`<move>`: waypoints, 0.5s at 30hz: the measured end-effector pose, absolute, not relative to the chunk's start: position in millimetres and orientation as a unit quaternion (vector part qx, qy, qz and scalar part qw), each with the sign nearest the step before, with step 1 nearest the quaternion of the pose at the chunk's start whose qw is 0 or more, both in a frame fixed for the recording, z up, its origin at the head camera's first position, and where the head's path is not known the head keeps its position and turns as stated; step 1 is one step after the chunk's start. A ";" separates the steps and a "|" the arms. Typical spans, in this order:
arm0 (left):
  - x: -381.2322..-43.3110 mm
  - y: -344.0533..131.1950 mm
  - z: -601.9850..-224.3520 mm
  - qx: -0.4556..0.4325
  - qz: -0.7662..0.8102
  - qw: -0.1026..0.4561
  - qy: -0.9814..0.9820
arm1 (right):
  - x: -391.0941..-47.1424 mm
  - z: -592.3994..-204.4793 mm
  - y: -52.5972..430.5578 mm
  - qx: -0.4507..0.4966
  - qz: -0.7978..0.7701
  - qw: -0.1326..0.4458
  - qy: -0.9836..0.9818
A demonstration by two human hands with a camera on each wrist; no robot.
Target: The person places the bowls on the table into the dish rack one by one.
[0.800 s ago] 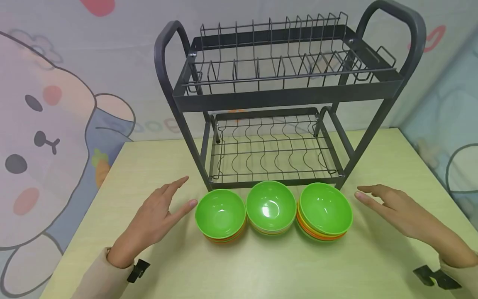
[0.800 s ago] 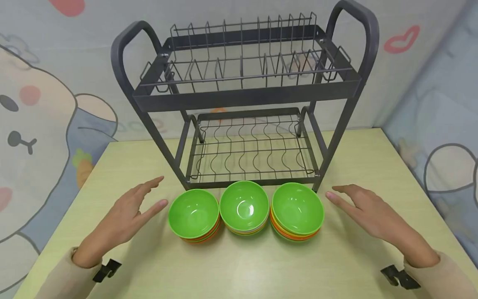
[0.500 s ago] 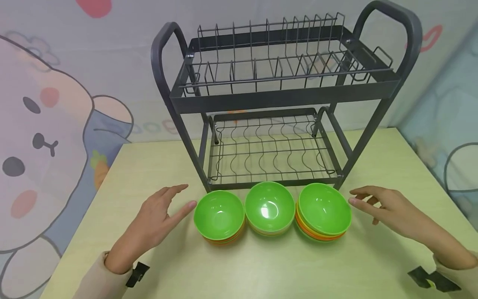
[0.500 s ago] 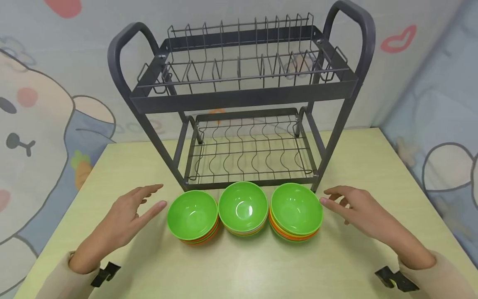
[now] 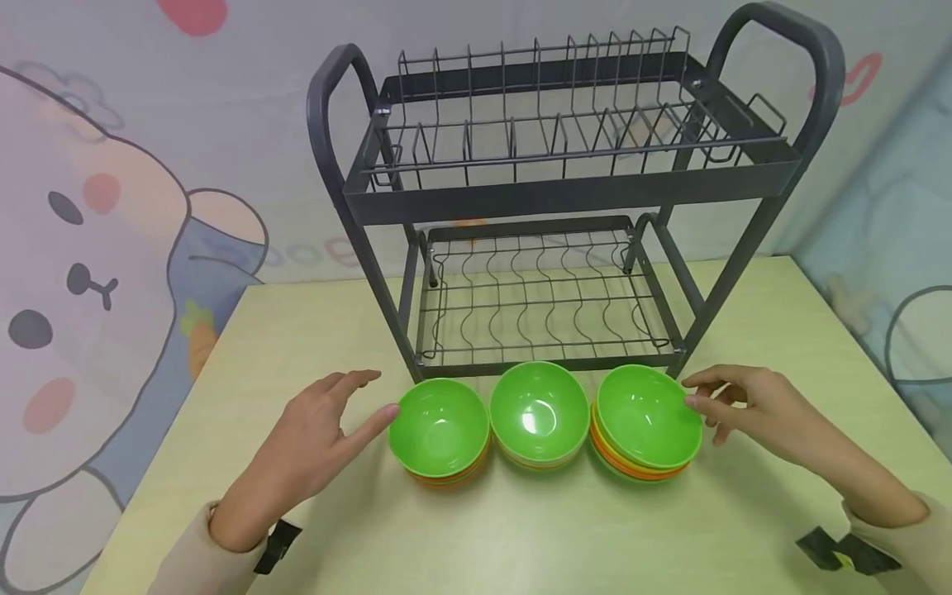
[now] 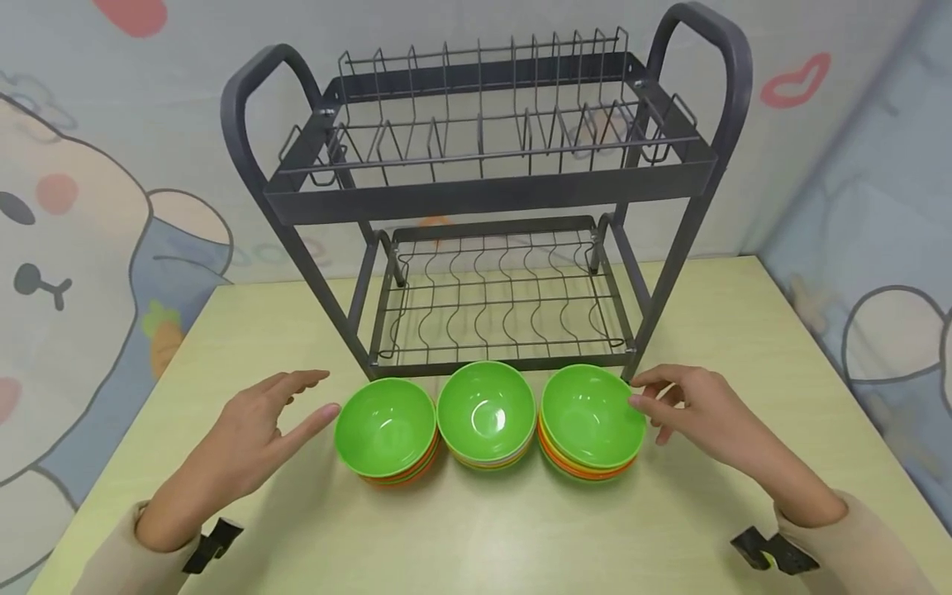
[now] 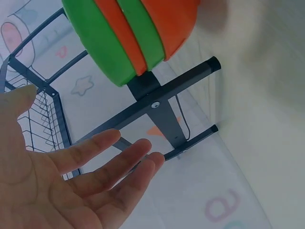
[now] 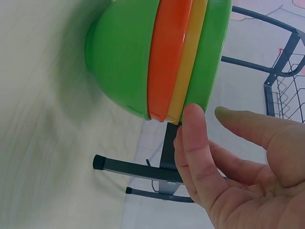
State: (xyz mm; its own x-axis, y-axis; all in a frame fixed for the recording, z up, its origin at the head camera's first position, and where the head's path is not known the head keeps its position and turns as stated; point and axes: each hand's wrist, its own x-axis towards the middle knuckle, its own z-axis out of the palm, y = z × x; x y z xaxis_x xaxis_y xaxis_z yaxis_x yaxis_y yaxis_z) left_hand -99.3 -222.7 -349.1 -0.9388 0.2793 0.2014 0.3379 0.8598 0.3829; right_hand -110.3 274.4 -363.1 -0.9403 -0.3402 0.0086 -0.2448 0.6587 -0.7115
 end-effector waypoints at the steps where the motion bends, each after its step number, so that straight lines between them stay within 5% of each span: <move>1: -99.2 -221.7 -348.0 -0.165 -0.209 0.072 -0.961 | -110.8 -362.9 274.2 -0.160 -0.383 0.063 0.908; 15: -99.7 -205.4 -336.3 -0.200 -0.217 0.064 -0.953 | -118.2 -364.8 268.8 -0.137 -0.437 0.101 0.883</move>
